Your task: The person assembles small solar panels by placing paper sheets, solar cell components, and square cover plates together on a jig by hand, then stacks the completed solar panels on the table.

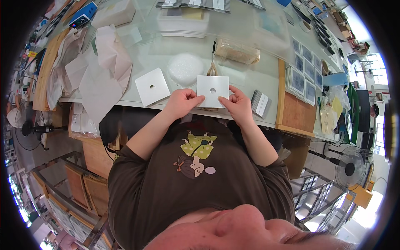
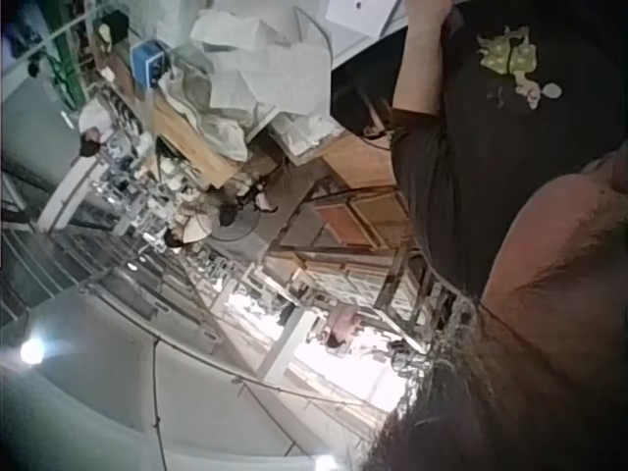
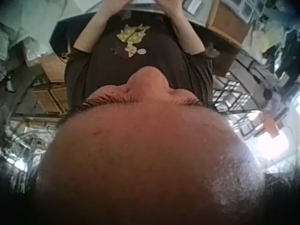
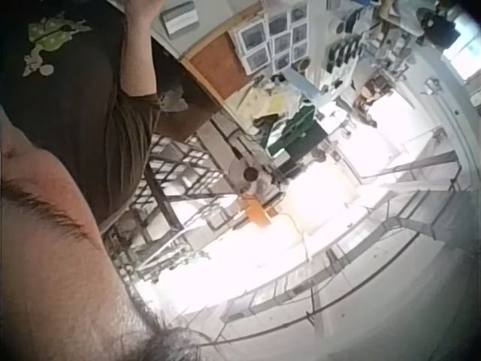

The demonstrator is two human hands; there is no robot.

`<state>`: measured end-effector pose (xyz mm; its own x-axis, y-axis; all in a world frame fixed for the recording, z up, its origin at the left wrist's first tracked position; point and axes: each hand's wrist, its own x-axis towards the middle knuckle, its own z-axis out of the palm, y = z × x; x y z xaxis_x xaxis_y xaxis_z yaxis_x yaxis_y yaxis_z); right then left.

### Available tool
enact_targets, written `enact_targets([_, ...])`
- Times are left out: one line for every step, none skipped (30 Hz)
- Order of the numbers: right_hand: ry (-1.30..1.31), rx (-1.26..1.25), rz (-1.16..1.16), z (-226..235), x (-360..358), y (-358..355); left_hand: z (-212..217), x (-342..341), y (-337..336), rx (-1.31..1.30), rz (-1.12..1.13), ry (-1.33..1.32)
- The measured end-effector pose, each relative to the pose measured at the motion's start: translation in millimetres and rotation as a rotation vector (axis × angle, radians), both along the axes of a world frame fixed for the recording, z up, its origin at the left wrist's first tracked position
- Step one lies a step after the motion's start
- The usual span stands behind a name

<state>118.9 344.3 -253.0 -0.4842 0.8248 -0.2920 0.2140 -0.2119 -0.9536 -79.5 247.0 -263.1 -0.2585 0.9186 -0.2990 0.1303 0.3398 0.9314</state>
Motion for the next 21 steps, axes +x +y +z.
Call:
enact_targets([0.000, 0.000, 0.000, -4.6, 0.4, 0.6, 0.7, 0.1, -0.1, -0.016, 0.005, 0.015])
enact_targets([0.006, 0.000, -0.003, -9.1, 0.8, 1.0, -0.9, 0.2, -0.4, -0.016, 0.005, 0.015])
enact_targets([0.012, -0.001, -0.005, -11.1, 1.1, 1.1, -4.0, 0.1, -0.6, -0.025, -0.001, 0.014])
enact_targets([0.012, -0.001, -0.003, -10.4, 0.8, 0.7, -6.3, -0.6, -1.0, -0.035, -0.006, 0.013])
enact_targets([0.019, -0.010, -0.001, -8.6, 0.5, -0.2, -7.1, -1.1, -1.2, -0.035, -0.004, 0.013])
enact_targets([0.026, -0.019, 0.002, -6.7, 0.0, -0.9, -7.7, -1.7, -1.4, -0.039, -0.007, -0.005])
enact_targets([0.026, -0.019, 0.002, -4.5, -0.4, -1.6, -8.2, -2.0, -1.6, -0.042, -0.012, -0.022])
enact_targets([0.013, -0.009, 0.002, -2.3, -1.0, -2.2, -9.5, -2.2, -1.9, -0.042, -0.012, -0.023])
enact_targets([0.001, 0.000, 0.003, -1.3, -1.3, -2.5, -11.3, -2.4, -2.3, -0.039, -0.013, -0.025])
enact_targets([0.000, 0.000, 0.003, -1.7, -1.1, -2.6, -12.7, -2.3, -2.7, -0.037, -0.014, -0.027])
enact_targets([-0.016, 0.016, 0.008, -2.6, -0.8, -2.5, -13.9, -2.3, -2.8, -0.037, -0.014, -0.027])
enact_targets([-0.031, 0.032, 0.014, -3.4, -0.5, -2.4, -15.0, -2.3, -2.8, -0.037, -0.016, -0.023])
enact_targets([-0.032, 0.032, 0.014, -4.1, -0.3, -2.3, -15.7, -2.4, -3.0, -0.036, -0.017, -0.019])
enact_targets([-0.041, 0.047, 0.019, -4.8, -0.1, -2.2, -15.5, -2.2, -2.9, -0.037, -0.017, -0.019])
enact_targets([-0.051, 0.062, 0.023, -5.4, 0.0, -2.2, -14.6, -1.8, -2.7, -0.038, -0.020, -0.011])
enact_targets([-0.051, 0.062, 0.023, -6.2, 0.0, -2.4, -13.7, -1.4, -2.4, -0.039, -0.023, -0.003])
enact_targets([-0.068, 0.085, 0.026, -7.1, -0.2, -2.7, -12.7, -1.3, -2.2, -0.039, -0.023, -0.003])
enact_targets([-0.085, 0.108, 0.028, -7.5, -0.1, -3.0, -11.4, -1.2, -1.9, -0.060, -0.033, 0.025])
enact_targets([-0.085, 0.107, 0.028, -6.4, 0.0, -3.1, -7.8, -1.1, -1.3, -0.081, -0.043, 0.054])
enact_targets([-0.149, 0.140, 0.039, -3.9, 0.7, -3.3, -3.0, 0.0, -1.2, -0.081, -0.044, 0.054])
enact_targets([-0.213, 0.174, 0.050, -2.6, 2.0, -3.6, 3.1, 2.2, -1.8, -0.091, -0.034, 0.168])
